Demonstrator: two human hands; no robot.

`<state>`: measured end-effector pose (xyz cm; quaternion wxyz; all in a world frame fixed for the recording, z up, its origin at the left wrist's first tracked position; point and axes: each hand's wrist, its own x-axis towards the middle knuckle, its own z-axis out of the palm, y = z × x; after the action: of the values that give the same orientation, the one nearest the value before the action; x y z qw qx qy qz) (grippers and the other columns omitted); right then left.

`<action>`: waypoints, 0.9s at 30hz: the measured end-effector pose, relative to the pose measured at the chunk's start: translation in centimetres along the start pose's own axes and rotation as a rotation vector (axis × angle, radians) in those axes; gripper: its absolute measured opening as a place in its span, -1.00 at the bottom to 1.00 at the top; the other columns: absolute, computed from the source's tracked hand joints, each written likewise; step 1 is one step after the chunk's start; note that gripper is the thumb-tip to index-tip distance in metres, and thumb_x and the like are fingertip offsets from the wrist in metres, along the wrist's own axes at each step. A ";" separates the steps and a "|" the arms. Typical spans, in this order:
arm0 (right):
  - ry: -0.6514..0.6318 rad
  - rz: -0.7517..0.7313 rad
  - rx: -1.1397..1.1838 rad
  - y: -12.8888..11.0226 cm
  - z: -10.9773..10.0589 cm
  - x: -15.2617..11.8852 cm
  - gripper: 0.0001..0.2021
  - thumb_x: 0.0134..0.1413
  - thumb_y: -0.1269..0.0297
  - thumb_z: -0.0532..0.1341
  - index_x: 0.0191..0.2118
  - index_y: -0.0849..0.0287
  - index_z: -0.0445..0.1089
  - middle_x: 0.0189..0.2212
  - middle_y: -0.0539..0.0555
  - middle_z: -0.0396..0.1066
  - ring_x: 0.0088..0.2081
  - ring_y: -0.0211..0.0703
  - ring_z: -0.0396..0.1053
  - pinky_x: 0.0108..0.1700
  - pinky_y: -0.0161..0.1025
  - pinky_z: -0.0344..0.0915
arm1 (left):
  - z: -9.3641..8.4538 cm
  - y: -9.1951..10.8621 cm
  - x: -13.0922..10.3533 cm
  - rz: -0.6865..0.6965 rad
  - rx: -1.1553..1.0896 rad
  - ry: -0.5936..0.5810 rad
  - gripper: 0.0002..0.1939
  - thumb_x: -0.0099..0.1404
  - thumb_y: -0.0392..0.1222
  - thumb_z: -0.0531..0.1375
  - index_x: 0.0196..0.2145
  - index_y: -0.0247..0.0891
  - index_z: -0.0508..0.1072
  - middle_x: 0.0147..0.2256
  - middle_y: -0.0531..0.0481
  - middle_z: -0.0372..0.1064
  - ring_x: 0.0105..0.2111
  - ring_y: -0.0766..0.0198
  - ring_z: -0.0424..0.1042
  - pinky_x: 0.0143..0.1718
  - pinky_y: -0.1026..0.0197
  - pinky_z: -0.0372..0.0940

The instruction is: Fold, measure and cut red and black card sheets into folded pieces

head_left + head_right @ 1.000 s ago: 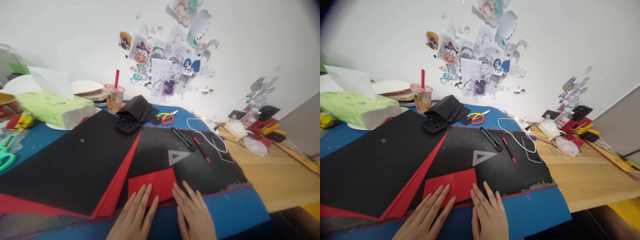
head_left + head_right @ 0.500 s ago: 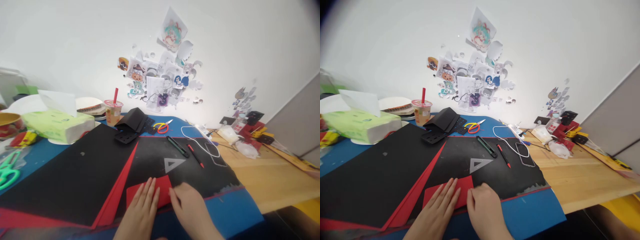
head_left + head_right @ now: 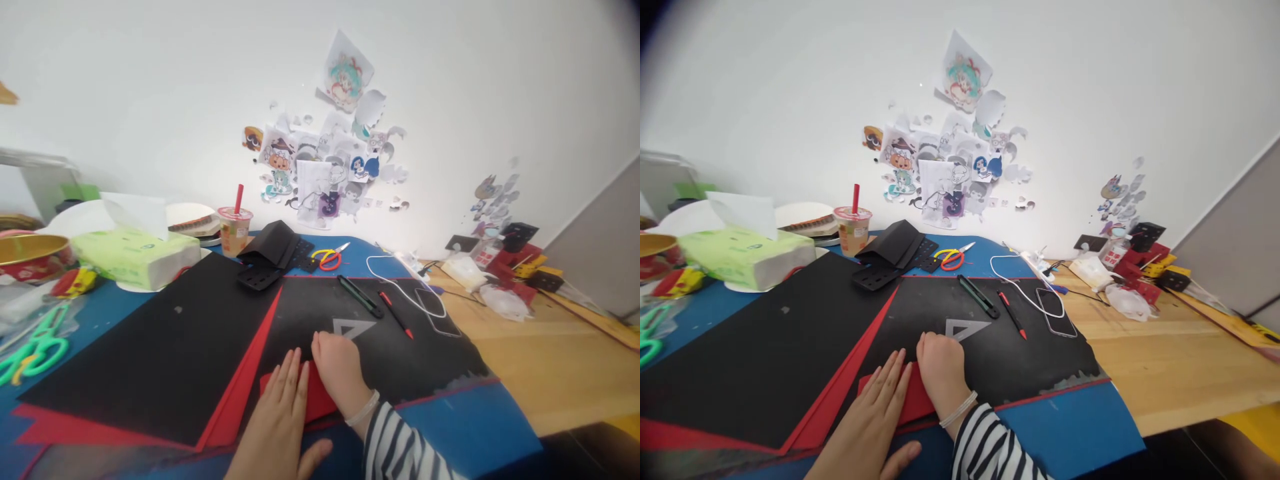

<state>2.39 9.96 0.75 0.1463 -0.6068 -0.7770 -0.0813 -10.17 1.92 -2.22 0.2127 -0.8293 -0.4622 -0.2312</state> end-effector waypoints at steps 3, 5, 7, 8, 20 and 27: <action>-0.001 0.005 -0.006 -0.2 -0.1 0.1 -0.68 0.20 0.39 0.01 -0.47 0.24 0.45 -0.57 0.16 0.49 -0.53 -0.11 0.46 -0.54 -0.32 0.15 | 0.0 0.4 0.2 -0.026 -0.086 -0.115 -0.04 0.09 0.37 -0.01 0.22 -0.41 -0.03 0.17 -0.45 0.04 0.15 -0.20 0.08 0.00 -0.13 0.21; 0.001 0.013 -0.002 -0.3 -0.2 0.1 -0.69 0.19 0.40 0.01 -0.46 0.25 0.45 -0.56 0.17 0.49 -0.52 -0.09 0.47 -0.53 -0.32 0.15 | -0.4 0.7 0.5 -0.074 -0.128 -0.223 -0.06 0.04 0.37 0.05 0.17 -0.42 0.10 0.17 -0.47 0.00 0.16 -0.23 0.03 0.04 -0.18 0.16; 0.009 0.020 0.011 -0.4 -0.1 0.0 -0.70 0.18 0.40 0.02 -0.46 0.26 0.45 -0.56 0.18 0.50 -0.52 -0.08 0.47 -0.54 -0.32 0.15 | -0.6 0.9 0.9 -0.113 -0.146 -0.295 -0.07 0.00 0.32 0.13 0.13 -0.49 0.18 0.16 -0.54 -0.02 0.16 -0.28 0.00 0.06 -0.22 0.11; 0.017 0.022 0.021 -0.5 -0.1 -0.1 -0.70 0.17 0.40 0.03 -0.46 0.26 0.45 -0.56 0.19 0.50 -0.52 -0.08 0.47 -0.54 -0.32 0.14 | -0.6 0.9 1.0 -0.123 -0.157 -0.304 -0.07 0.00 0.31 0.15 0.11 -0.52 0.19 0.15 -0.57 -0.01 0.15 -0.30 0.00 0.06 -0.22 0.10; 0.360 0.144 0.337 3.4 -2.6 -1.5 -0.59 0.30 0.27 -0.18 -0.39 0.21 0.36 -0.48 0.10 0.45 -0.41 -0.19 0.43 -0.39 -0.36 0.24 | -1.3 -1.1 2.3 -0.209 -0.174 -0.089 -0.43 0.08 -0.36 0.10 0.09 -0.33 0.21 -0.15 -0.16 0.39 -0.17 0.11 0.43 -0.10 0.07 0.32; 0.449 0.024 0.805 2.1 -2.8 -5.2 -0.56 0.31 0.18 -0.17 -0.58 0.14 0.15 -0.69 -0.08 0.20 -0.64 -0.30 0.22 -0.57 -0.39 0.12 | -3.9 -0.5 2.4 -0.222 -0.292 0.031 -0.85 0.29 -0.20 0.00 -0.21 -0.15 0.32 -0.33 0.03 0.45 -0.42 0.29 0.48 -0.44 0.34 0.32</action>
<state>5.88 4.87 1.60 0.5361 -0.4777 -0.6888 0.0993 -10.23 1.54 2.37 0.0704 -0.7915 -0.5092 -0.3306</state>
